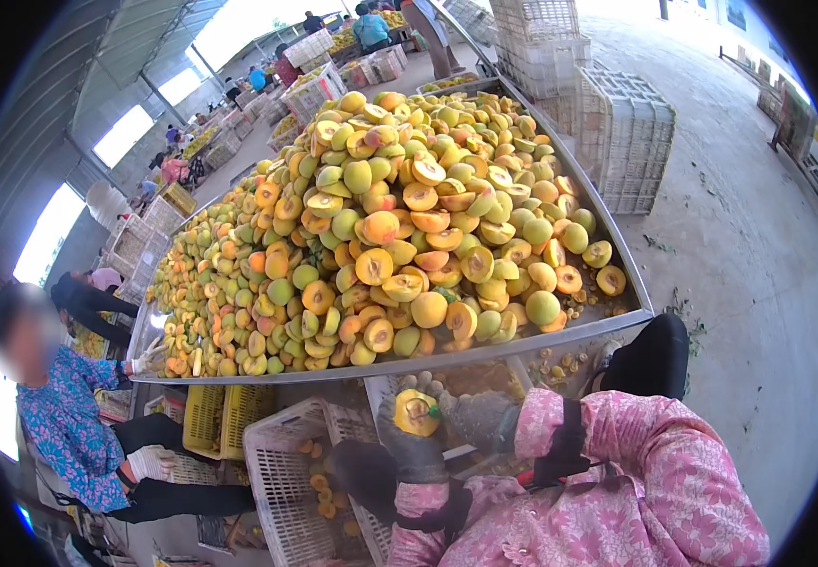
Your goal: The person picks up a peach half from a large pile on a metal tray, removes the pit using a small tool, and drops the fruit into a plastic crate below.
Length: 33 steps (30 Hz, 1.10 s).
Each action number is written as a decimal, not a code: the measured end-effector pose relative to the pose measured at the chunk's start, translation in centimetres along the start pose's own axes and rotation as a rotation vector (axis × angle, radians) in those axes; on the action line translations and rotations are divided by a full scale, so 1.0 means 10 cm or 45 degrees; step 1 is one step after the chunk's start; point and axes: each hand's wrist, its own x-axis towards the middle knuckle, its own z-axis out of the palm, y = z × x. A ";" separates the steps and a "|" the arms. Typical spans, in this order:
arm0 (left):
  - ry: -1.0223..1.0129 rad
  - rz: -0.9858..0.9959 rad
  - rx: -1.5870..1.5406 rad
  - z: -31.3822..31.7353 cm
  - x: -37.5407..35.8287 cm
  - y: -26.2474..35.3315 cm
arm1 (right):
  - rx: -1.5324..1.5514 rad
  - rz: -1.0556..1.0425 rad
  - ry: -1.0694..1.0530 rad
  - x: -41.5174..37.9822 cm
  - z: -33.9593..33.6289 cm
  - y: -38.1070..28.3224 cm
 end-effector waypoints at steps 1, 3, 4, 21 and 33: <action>-0.051 -0.044 -0.049 0.00 -0.01 0.01 | -0.010 -0.022 -0.031 0.01 0.06 0.03; -0.111 -0.076 -0.060 0.02 0.06 0.16 | 0.001 -0.064 -0.032 0.15 0.16 0.03; -0.091 -0.094 0.050 0.04 0.06 0.15 | 0.118 -0.092 -0.011 0.14 0.21 0.07; -0.194 -0.303 0.378 -0.18 0.20 0.19 | 0.178 -0.048 -0.095 0.22 0.35 0.13; -0.171 -0.372 0.346 -0.35 0.29 0.19 | -0.002 -0.118 -0.001 0.38 0.73 0.24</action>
